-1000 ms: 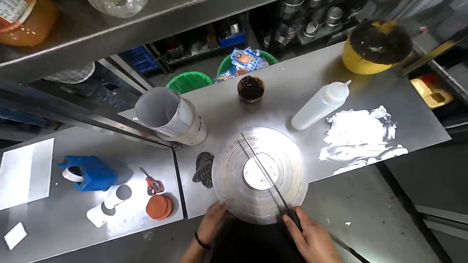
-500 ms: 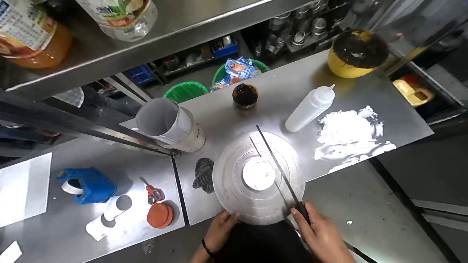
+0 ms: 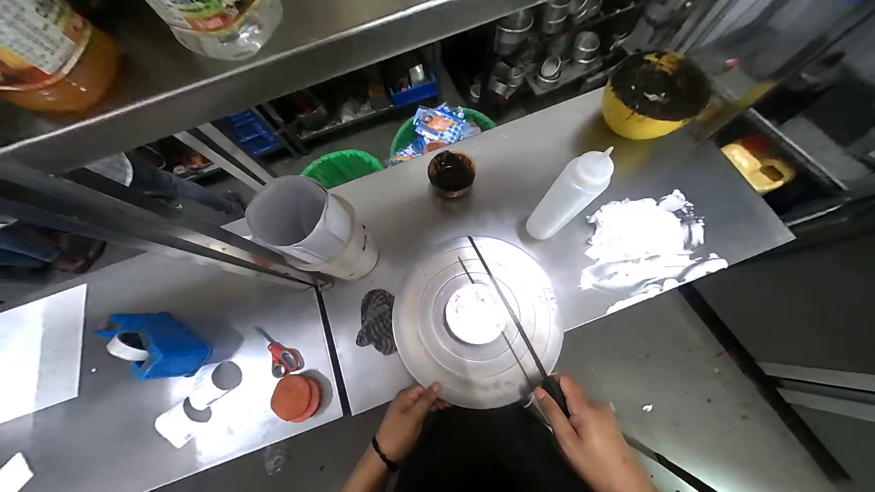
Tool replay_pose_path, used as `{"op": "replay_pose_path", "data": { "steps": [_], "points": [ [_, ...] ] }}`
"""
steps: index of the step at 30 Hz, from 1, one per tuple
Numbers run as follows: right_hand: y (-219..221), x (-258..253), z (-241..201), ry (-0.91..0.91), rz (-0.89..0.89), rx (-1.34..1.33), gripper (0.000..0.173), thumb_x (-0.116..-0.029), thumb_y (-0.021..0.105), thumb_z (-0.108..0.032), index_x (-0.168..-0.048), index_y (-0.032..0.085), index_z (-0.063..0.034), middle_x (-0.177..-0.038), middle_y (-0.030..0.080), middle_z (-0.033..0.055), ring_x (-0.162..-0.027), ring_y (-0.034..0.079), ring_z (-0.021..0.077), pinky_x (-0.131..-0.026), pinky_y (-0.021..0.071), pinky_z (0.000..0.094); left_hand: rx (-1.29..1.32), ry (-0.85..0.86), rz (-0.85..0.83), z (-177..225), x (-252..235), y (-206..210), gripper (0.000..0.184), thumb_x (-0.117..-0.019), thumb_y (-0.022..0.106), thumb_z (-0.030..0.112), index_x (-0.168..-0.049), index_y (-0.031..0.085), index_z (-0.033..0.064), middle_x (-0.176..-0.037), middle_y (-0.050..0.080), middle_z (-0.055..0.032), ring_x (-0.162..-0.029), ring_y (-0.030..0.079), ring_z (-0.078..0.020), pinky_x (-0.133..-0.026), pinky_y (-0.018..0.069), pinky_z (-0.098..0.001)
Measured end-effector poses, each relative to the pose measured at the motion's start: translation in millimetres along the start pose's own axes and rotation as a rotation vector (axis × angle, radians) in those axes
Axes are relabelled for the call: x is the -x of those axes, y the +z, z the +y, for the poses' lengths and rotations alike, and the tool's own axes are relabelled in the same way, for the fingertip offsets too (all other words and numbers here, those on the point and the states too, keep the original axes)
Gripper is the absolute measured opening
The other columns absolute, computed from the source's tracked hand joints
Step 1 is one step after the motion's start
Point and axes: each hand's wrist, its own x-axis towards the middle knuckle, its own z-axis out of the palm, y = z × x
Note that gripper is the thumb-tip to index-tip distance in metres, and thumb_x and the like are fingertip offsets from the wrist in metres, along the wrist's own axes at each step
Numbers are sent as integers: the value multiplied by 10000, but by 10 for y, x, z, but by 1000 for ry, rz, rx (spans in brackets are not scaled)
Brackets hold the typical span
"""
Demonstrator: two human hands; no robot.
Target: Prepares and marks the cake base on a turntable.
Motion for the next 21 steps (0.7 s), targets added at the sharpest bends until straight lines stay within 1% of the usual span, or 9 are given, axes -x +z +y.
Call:
{"op": "replay_pose_path", "data": {
  "steps": [1,5,8,11,13,16,21],
  "points": [
    [13,8,2,-3,5,2,414,-1041,471,-496,-1109,655,-131,-648,588,-24,-521,562,111,-477,495,335,8,-12,19,2,1,-1,347,-1082,458,229,-931,683,13,-916,750,-65,-875,722,-143,-876,589,-332],
    [40,25,-8,-7,-2,15,408,-1040,470,-498,-1093,651,-136,-652,576,-31,-543,560,112,-487,484,337,46,-15,144,57,-33,-97,330,-1080,443,231,-1053,668,-9,-924,722,-92,-846,697,-160,-821,584,-320],
    [46,30,-25,-14,-9,38,410,-1042,463,-496,-1087,651,-135,-657,583,-27,-553,571,114,-493,489,337,60,30,206,88,-77,-148,310,-1071,451,206,-1084,666,-16,-912,711,-106,-824,679,-165,-796,571,-310],
    [56,29,-35,-11,-26,43,413,-1042,461,-499,-1096,650,-136,-660,584,-29,-562,578,120,-502,495,344,92,60,233,67,-67,-63,281,-1066,476,174,-1093,673,-26,-893,713,-105,-791,675,-158,-766,572,-299],
    [62,26,-38,-14,-43,46,414,-1042,461,-501,-1106,650,-138,-660,590,-26,-568,589,124,-506,503,350,89,62,224,33,-35,2,268,-1067,478,164,-1075,665,-28,-884,712,-96,-786,677,-152,-765,574,-295],
    [84,11,-45,-18,-73,52,417,-1043,453,-498,-1104,647,-134,-665,595,-16,-575,600,135,-516,511,362,69,43,176,17,10,45,245,-1058,495,155,-1061,670,-16,-899,718,-78,-808,685,-142,-798,580,-299],
    [102,-7,-75,1,-105,72,423,-1044,445,-514,-1106,636,-142,-678,597,-10,-594,610,148,-533,519,370,85,13,118,0,39,86,239,-1052,520,171,-1054,678,-8,-909,725,-79,-821,690,-143,-812,578,-302]
  ]
}}
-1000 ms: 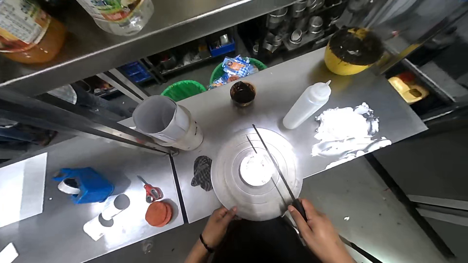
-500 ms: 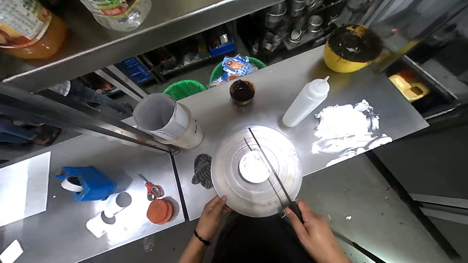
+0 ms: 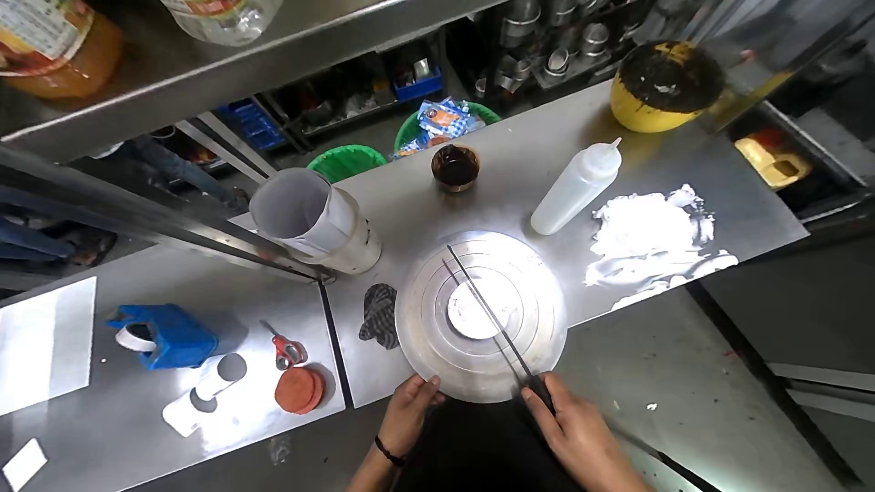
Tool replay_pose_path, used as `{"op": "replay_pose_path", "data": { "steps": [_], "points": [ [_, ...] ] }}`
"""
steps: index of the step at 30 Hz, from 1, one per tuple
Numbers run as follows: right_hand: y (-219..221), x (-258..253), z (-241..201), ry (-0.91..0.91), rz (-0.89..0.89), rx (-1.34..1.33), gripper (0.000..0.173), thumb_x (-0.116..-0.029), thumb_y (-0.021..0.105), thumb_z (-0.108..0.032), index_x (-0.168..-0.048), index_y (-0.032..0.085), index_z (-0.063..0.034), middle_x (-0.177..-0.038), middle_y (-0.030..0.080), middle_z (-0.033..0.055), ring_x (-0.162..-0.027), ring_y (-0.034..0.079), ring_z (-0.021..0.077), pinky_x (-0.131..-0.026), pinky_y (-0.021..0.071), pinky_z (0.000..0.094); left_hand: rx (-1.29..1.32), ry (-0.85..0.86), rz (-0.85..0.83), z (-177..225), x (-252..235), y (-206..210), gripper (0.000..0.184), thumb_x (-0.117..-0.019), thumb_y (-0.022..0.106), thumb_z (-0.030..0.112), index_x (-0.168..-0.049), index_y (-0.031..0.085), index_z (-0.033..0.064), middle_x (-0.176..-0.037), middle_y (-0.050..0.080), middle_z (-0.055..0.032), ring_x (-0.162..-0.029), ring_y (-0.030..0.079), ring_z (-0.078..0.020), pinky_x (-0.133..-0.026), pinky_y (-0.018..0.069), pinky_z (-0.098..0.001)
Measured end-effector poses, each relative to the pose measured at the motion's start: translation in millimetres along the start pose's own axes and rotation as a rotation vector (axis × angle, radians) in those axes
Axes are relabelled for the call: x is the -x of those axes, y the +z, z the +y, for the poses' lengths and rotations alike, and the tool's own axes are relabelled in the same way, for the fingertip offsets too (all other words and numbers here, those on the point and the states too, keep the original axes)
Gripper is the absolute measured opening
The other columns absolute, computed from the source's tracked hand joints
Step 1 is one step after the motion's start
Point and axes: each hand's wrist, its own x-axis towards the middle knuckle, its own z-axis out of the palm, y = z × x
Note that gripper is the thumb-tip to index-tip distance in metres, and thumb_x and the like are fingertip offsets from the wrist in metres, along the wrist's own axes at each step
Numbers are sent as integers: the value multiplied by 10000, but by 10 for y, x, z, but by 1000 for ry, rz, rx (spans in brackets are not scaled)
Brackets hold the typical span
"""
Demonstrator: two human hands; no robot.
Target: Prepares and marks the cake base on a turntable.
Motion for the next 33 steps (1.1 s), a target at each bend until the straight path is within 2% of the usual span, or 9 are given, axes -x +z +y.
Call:
{"op": "replay_pose_path", "data": {
  "steps": [13,33],
  "points": [
    [63,-47,-14,-48,9,9,417,-1051,435,-507,-1095,631,-142,-642,572,-18,-559,590,147,-504,502,367,-39,-24,-24,31,-2,-28,234,-1053,526,179,-1063,675,-1,-924,728,-70,-842,700,-142,-830,586,-310],
    [73,-61,-39,-17,-16,13,417,-1048,433,-514,-1093,635,-153,-663,584,-16,-584,601,153,-527,514,377,-36,-24,-38,17,-16,-52,236,-1048,534,177,-1063,678,-9,-929,729,-80,-845,699,-148,-839,586,-321]
  ]
}}
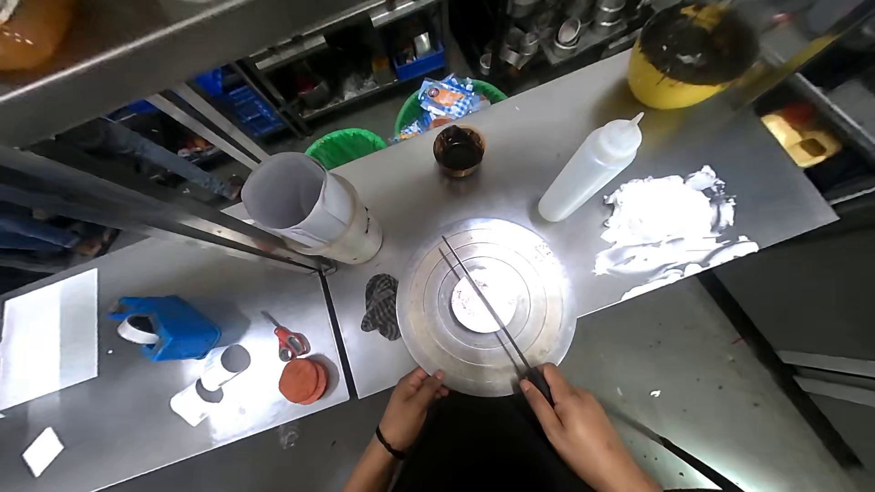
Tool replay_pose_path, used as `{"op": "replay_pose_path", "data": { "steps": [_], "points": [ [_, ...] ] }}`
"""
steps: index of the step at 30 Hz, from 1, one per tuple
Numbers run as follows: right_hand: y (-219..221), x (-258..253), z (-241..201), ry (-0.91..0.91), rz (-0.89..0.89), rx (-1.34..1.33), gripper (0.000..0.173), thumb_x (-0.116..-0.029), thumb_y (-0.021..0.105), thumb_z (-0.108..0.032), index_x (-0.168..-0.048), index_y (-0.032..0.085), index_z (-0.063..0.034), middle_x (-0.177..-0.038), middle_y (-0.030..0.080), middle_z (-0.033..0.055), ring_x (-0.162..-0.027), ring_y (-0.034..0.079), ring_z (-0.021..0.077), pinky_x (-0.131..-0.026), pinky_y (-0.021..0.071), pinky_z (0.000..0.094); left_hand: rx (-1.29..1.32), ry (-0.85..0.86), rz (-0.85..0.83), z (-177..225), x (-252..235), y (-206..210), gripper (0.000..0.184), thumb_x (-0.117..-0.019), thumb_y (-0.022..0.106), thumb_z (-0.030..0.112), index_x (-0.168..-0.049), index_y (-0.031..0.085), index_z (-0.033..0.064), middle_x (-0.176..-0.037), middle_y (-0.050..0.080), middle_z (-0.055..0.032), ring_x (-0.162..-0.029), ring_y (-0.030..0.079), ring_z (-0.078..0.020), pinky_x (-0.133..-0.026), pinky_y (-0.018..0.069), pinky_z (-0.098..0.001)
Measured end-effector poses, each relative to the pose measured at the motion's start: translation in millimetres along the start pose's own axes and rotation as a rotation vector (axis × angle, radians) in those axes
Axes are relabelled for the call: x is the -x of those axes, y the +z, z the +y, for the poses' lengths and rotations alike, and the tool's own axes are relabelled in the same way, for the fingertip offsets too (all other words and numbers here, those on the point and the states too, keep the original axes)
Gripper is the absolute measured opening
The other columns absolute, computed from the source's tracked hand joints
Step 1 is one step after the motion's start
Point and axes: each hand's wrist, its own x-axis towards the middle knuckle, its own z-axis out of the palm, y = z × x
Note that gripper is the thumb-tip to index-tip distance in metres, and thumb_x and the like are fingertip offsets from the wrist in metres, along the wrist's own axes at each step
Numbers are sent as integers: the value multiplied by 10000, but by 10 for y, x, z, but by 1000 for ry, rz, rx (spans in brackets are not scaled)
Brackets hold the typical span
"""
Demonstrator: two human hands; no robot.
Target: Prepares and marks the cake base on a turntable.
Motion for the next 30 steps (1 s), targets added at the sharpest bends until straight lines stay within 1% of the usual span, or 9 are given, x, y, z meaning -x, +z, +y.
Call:
{"op": "replay_pose_path", "data": {
  "steps": [6,13,16,20,23,25,27,28,30],
  "points": [
    [-6,0,-5,-2,-1,3,421,-1052,430,-515,-1110,634,-151,-667,592,-13,-587,608,158,-531,520,384,7,-8,-5,2,7,-1,231,-1048,540,174,-1060,683,-6,-932,731,-81,-852,700,-150,-844,584,-319],
    [-101,103,21,6,-43,44,440,-1055,424,-503,-1103,633,-119,-697,610,25,-611,627,191,-548,532,405,21,-16,-4,17,7,0,214,-1041,553,170,-1039,677,-4,-932,732,-72,-856,706,-140,-855,588,-316],
    [-142,164,48,22,-66,48,444,-1054,423,-513,-1104,627,-121,-684,595,21,-591,608,192,-528,514,405,34,-13,-7,20,-2,1,216,-1042,549,167,-1044,676,-8,-939,732,-75,-857,706,-142,-857,588,-318],
    [-96,78,8,9,-39,67,448,-1054,419,-516,-1101,632,-124,-671,600,20,-590,623,197,-531,525,409,23,-14,-15,23,-12,-6,219,-1042,547,167,-1040,683,-5,-941,736,-76,-863,707,-145,-860,588,-321],
    [-89,34,-36,9,-23,18,439,-1050,429,-518,-1096,637,-135,-683,597,6,-601,613,172,-541,521,387,-4,-21,-36,33,-19,-38,221,-1045,547,176,-1038,682,1,-944,735,-71,-874,706,-146,-870,586,-327],
    [-112,56,-41,-14,40,-50,428,-1051,450,-507,-1102,652,-133,-687,605,-12,-590,603,133,-529,517,353,-29,-10,-75,63,-64,-122,216,-1042,556,181,-1028,685,8,-954,737,-63,-892,709,-146,-889,584,-337],
    [-151,69,-7,-36,94,-161,398,-1056,478,-470,-1134,654,-122,-679,615,-26,-546,595,100,-489,527,330,-84,5,-132,145,-154,-275,219,-1036,564,185,-1038,700,14,-967,742,-55,-913,711,-146,-907,584,-352],
    [-178,60,21,-46,102,-216,375,-1061,482,-448,-1162,646,-126,-688,626,-36,-536,601,88,-478,541,323,-123,17,-135,202,-210,-360,219,-1031,564,190,-1033,708,25,-955,740,-46,-902,704,-139,-894,581,-350],
    [-241,27,64,-82,123,-278,365,-1069,491,-400,-1267,634,-129,-744,671,-51,-565,634,72,-501,578,304,-144,51,-43,313,-336,-489,229,-1032,541,171,-1024,721,29,-921,733,-52,-857,694,-138,-850,582,-346]
  ]
}}
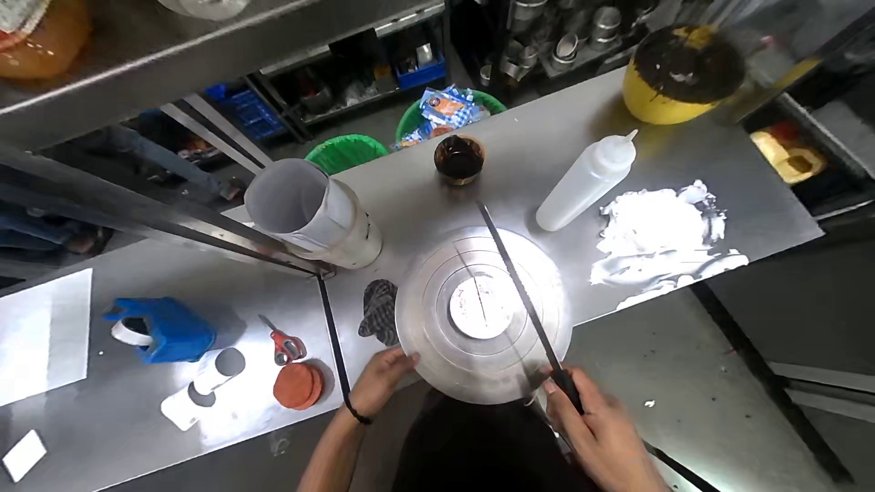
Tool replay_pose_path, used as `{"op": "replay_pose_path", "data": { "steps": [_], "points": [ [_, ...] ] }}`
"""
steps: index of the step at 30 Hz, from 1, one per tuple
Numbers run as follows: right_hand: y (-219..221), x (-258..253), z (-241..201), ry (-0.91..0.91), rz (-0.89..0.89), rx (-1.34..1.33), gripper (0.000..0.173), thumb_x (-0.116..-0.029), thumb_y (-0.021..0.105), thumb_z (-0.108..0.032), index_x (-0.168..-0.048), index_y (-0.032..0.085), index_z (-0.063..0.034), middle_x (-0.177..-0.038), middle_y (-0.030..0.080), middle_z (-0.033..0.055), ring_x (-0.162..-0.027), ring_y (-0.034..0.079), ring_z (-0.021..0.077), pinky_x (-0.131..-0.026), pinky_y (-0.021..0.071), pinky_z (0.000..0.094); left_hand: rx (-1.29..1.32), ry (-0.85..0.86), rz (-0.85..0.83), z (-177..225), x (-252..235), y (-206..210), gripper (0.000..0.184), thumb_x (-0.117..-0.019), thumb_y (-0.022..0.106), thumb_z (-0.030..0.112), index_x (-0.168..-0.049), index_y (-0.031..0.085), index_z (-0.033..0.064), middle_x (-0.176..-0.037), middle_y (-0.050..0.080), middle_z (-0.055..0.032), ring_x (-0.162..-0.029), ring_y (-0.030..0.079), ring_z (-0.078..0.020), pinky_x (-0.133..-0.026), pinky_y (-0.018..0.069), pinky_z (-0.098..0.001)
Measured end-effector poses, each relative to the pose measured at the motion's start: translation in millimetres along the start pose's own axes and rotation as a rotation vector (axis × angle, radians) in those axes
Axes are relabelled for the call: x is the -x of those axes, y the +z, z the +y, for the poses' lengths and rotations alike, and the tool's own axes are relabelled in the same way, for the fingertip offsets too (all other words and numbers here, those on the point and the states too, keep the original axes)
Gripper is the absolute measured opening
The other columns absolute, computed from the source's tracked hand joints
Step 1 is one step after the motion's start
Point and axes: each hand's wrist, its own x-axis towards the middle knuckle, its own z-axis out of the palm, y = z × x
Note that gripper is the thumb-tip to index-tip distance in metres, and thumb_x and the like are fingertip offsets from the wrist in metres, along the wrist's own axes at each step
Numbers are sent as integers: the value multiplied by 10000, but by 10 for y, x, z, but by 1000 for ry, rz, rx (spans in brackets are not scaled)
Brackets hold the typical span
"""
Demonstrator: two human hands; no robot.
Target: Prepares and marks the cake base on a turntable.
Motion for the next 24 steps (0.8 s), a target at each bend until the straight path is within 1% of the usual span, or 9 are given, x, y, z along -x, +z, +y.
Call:
{"op": "replay_pose_path", "data": {
  "steps": [2,4,8,10,13,15,17,19,24],
  "points": [
    [-44,-39,14,-30,3,15,384,-1070,487,-379,-1347,611,-146,-782,693,-56,-594,653,65,-531,592,293,96,-1,221,83,-133,-28,244,-1062,507,160,-1034,700,13,-892,704,-72,-802,668,-144,-792,576,-337],
    [-59,-47,10,-30,0,81,355,-1063,489,-400,-1287,622,-158,-770,680,-57,-592,649,70,-523,584,303,208,-15,365,123,-235,29,247,-1085,485,191,-1109,667,26,-900,681,-70,-776,654,-139,-757,576,-322],
    [-9,-8,-75,52,-26,154,393,-1037,499,-479,-1118,651,-125,-684,620,-15,-537,597,122,-477,524,357,154,-60,264,36,-135,248,336,-1090,479,263,-1226,651,8,-1053,733,-143,-963,717,-229,-886,595,-412],
    [53,7,-79,79,-42,179,427,-1043,468,-509,-1073,652,-124,-643,590,-8,-527,584,140,-473,502,375,154,-63,249,-56,-39,339,354,-1087,479,268,-1205,650,-19,-1042,737,-158,-967,727,-247,-898,603,-421],
    [127,17,-111,120,-88,189,442,-1053,434,-519,-1103,652,-139,-659,597,5,-570,604,173,-510,507,412,169,-51,203,-136,96,427,321,-1075,497,224,-1139,658,-47,-1000,738,-159,-936,728,-237,-887,606,-403],
    [193,19,-130,133,-103,176,436,-1058,419,-513,-1136,655,-155,-668,610,1,-582,617,176,-519,515,418,180,-49,179,-166,160,480,300,-1065,515,220,-1088,667,-37,-956,734,-129,-880,715,-196,-835,598,-354],
    [258,20,-158,149,-115,145,436,-1061,419,-512,-1139,649,-150,-673,605,8,-585,614,181,-530,517,419,189,-45,157,-170,192,498,293,-1062,519,217,-1057,668,-36,-932,732,-120,-845,710,-179,-812,599,-335],
    [327,24,-178,169,-122,122,439,-1061,409,-528,-1135,638,-160,-657,599,-1,-561,615,172,-522,529,409,182,-38,136,-160,205,498,282,-1061,516,202,-1046,671,-32,-924,733,-117,-837,710,-176,-807,598,-334],
    [472,31,-210,184,-86,49,461,-1072,357,-554,-1103,625,-180,-632,591,-30,-528,615,146,-509,549,388,183,-73,26,-156,249,525,265,-1056,520,173,-1051,677,-41,-975,745,-121,-891,728,-194,-865,609,-362]
  ]
}}
